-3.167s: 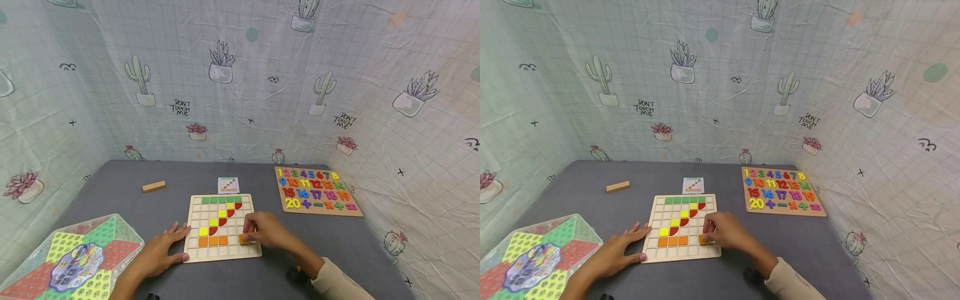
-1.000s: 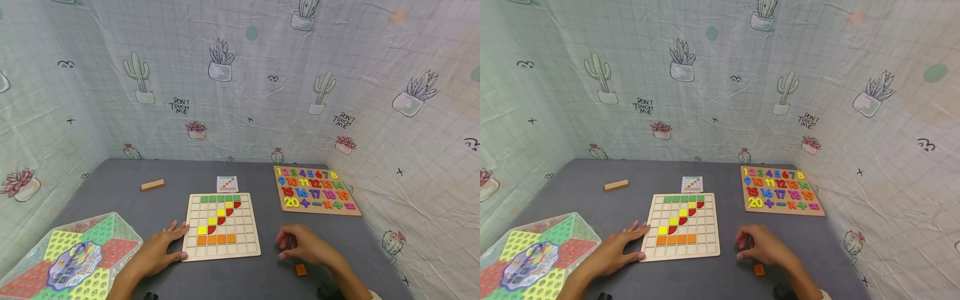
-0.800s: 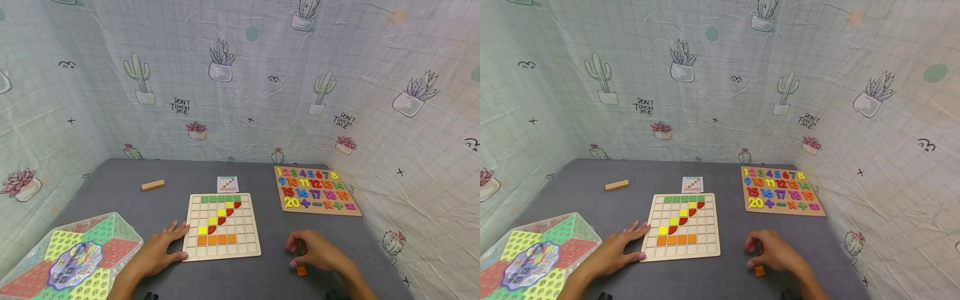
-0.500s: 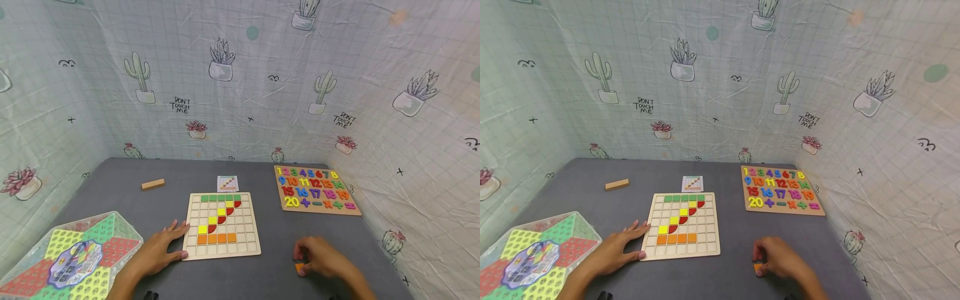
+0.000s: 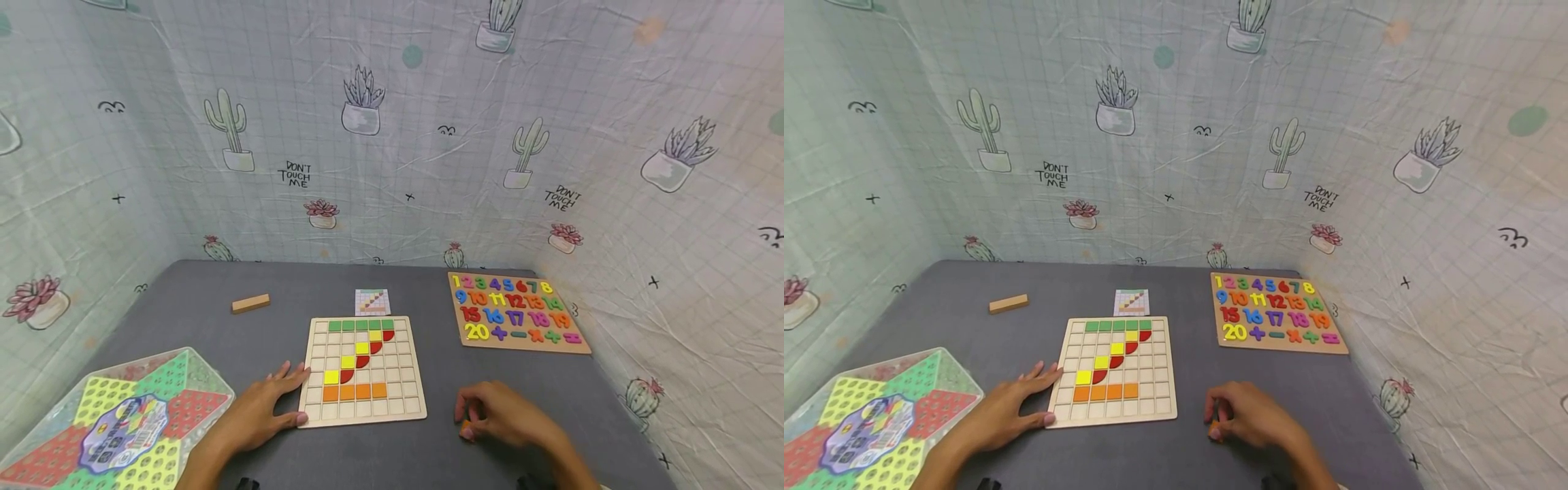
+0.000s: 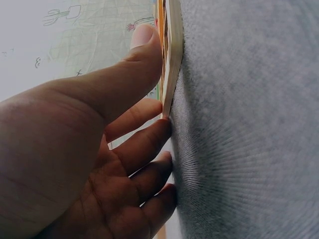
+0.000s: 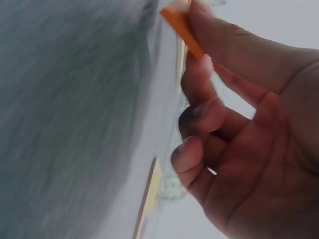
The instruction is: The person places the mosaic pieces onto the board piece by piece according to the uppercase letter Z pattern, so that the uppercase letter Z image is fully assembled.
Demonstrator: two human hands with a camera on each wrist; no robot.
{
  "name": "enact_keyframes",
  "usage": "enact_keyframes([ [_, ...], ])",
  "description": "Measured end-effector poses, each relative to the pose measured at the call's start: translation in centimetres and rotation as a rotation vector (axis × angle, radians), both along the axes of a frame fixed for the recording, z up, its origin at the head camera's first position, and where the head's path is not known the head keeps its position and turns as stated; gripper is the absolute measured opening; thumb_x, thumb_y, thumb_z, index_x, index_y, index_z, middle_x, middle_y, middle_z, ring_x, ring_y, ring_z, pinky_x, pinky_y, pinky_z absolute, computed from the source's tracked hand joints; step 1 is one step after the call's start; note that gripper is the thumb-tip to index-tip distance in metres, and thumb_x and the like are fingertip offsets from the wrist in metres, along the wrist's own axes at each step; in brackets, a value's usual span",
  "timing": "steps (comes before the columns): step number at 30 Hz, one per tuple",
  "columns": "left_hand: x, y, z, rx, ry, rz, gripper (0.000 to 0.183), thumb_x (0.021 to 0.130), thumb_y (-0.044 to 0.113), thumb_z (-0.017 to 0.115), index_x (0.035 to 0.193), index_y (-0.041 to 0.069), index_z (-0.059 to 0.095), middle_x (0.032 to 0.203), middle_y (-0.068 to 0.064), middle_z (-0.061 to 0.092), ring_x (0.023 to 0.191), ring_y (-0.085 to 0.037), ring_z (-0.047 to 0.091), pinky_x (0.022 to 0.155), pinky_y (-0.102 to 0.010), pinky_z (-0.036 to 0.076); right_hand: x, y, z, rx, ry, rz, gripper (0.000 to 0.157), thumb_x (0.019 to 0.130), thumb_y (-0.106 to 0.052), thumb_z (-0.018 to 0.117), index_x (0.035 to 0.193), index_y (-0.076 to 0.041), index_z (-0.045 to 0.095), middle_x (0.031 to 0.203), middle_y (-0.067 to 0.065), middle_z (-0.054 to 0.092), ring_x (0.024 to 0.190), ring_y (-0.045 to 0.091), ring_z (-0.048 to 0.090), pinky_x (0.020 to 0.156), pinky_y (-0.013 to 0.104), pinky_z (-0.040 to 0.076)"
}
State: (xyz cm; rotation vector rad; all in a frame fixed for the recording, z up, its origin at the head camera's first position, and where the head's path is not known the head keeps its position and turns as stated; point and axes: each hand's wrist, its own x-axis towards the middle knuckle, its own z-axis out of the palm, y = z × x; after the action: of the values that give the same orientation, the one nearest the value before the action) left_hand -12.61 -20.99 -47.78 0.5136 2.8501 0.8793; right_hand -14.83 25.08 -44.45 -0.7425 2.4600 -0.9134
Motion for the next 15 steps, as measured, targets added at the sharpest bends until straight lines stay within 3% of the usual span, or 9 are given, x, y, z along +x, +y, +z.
enact_keyframes([
  [6,-0.1,0.1,-0.1,0.009,-0.003,-0.005,0.082,0.087,0.048,0.084,0.157,0.016,0.055,0.165,-0.014,0.049,0.145,-0.061,0.045,0.114,-0.076,0.039,-1.2,-2.8,0.2,-0.051,0.075,-0.036,0.015,0.093,-0.029,0.083,0.089,-0.023,0.071,0.077,-0.009,0.065,0.065,0.003,0.055,0.058,0.019,0.045],
  [15,0.0,0.0,-0.2,0.009,0.026,-0.008,0.08,0.087,0.047,0.084,0.155,0.016,0.057,0.163,-0.014,0.051,0.145,-0.06,0.046,0.113,-0.074,0.04,-3.3,-7.0,0.0,-0.014,0.165,-0.114,0.019,0.092,-0.029,0.085,0.089,-0.02,0.069,0.077,-0.009,0.063,0.066,0.005,0.054,0.059,0.021,0.044],
])
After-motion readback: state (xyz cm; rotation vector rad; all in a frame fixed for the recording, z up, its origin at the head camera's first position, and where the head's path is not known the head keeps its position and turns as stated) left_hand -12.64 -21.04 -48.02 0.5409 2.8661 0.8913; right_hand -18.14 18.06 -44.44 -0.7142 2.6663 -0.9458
